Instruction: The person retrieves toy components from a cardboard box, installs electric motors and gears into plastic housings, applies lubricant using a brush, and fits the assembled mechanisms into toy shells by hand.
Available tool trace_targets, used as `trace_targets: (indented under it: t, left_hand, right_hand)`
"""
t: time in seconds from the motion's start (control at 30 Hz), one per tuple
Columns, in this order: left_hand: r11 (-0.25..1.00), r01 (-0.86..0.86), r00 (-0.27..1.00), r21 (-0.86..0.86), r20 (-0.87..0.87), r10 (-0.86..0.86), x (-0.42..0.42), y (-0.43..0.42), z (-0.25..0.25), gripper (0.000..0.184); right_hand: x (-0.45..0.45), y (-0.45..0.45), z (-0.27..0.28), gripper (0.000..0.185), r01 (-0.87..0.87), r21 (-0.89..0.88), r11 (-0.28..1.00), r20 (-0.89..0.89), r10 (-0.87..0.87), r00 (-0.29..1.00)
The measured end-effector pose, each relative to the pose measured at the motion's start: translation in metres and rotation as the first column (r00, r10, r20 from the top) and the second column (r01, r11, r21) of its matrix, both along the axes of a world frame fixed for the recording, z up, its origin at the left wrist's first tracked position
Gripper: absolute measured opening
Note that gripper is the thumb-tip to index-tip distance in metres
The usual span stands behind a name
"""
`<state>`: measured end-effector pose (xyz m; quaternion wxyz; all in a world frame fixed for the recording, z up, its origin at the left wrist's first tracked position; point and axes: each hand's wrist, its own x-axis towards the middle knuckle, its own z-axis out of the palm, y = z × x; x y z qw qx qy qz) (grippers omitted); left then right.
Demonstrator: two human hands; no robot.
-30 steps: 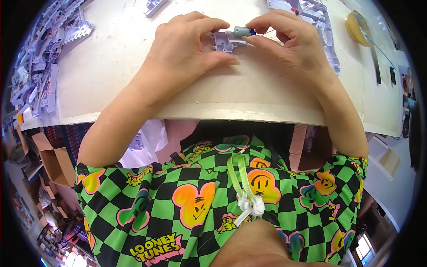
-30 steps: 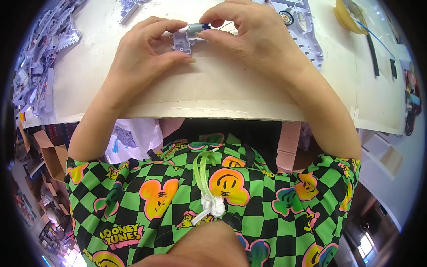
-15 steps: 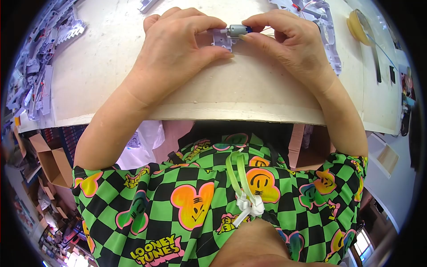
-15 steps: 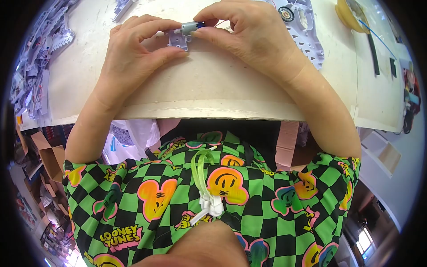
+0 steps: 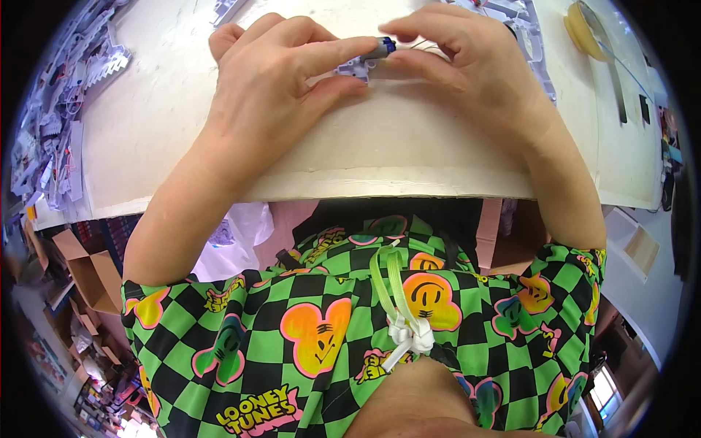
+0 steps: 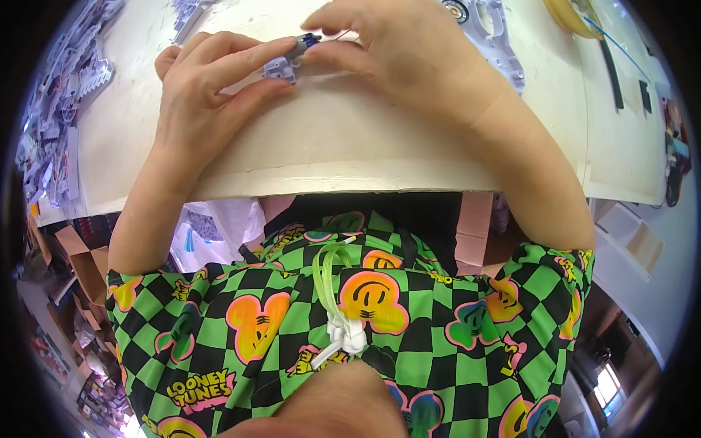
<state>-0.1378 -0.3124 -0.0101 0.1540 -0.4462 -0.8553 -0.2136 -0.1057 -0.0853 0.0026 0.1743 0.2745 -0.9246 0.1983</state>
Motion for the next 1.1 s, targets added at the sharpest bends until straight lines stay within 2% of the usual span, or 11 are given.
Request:
trace_targets:
  t: [0.07, 0.1, 0.2, 0.3, 0.4, 0.5, 0.63, 0.8, 0.83, 0.9, 1.1]
  left_hand:
    - [0.999, 0.028, 0.999, 0.016, -0.036, -0.027, -0.002, -0.001, -0.002, 0.041]
    - [1.000, 0.022, 0.997, -0.004, -0.073, -0.023, -0.001, -0.001, -0.001, 0.040]
    - [0.999, 0.017, 0.993, -0.030, -0.120, -0.020, 0.000, 0.000, 0.001, 0.040]
    - [0.999, 0.008, 0.994, -0.037, -0.110, -0.012, 0.002, 0.001, 0.001, 0.041]
    - [0.999, -0.004, 0.998, -0.036, -0.065, 0.001, 0.001, -0.001, 0.001, 0.043]
    - [0.999, -0.016, 1.000, -0.041, -0.023, 0.015, 0.000, 0.000, 0.001, 0.043]
    - [0.999, -0.028, 1.000, -0.041, 0.000, 0.028, -0.001, 0.000, 0.001, 0.043]
    - [0.999, 0.020, 0.999, 0.034, -0.042, -0.019, -0.007, -0.002, -0.005, 0.041]
    - [0.999, 0.021, 0.999, 0.038, -0.037, -0.019, -0.008, -0.002, -0.005, 0.041]
    - [0.999, 0.022, 0.999, 0.041, -0.028, -0.021, -0.008, -0.001, -0.004, 0.041]
    - [0.997, 0.040, 0.999, 0.062, -0.021, -0.039, -0.008, 0.000, -0.006, 0.042]
  right_hand:
    - [-0.004, 0.010, -0.001, 0.018, -0.041, -0.200, 0.979, 0.065, 0.056, 0.996]
    - [0.010, 0.001, 0.015, 0.019, 0.074, -0.147, 0.986, 0.060, -0.066, 0.996]
    - [0.009, 0.014, 0.017, 0.018, -0.019, -0.066, 0.998, 0.109, 0.026, 0.994]
    - [0.015, 0.005, 0.028, 0.013, 0.010, -0.001, 1.000, 0.161, -0.009, 0.987]
    - [0.008, 0.012, 0.011, 0.010, 0.002, 0.085, 0.996, 0.097, -0.010, 0.995]
    - [0.004, 0.013, 0.004, 0.008, -0.028, -0.061, 0.998, -0.065, 0.024, 0.998]
    - [0.009, 0.011, 0.006, 0.009, -0.008, -0.029, 1.000, -0.054, 0.006, 0.999]
    - [0.009, -0.001, 0.001, 0.010, -0.017, 0.140, 0.990, -0.019, 0.020, 1.000]
    - [0.008, 0.000, 0.001, 0.010, -0.014, 0.137, 0.990, -0.019, 0.017, 1.000]
    - [0.005, 0.002, 0.000, 0.009, -0.097, -0.130, 0.987, -0.117, 0.081, 0.990]
    - [0.003, 0.009, 0.002, 0.009, -0.037, -0.052, 0.998, -0.046, 0.035, 0.998]
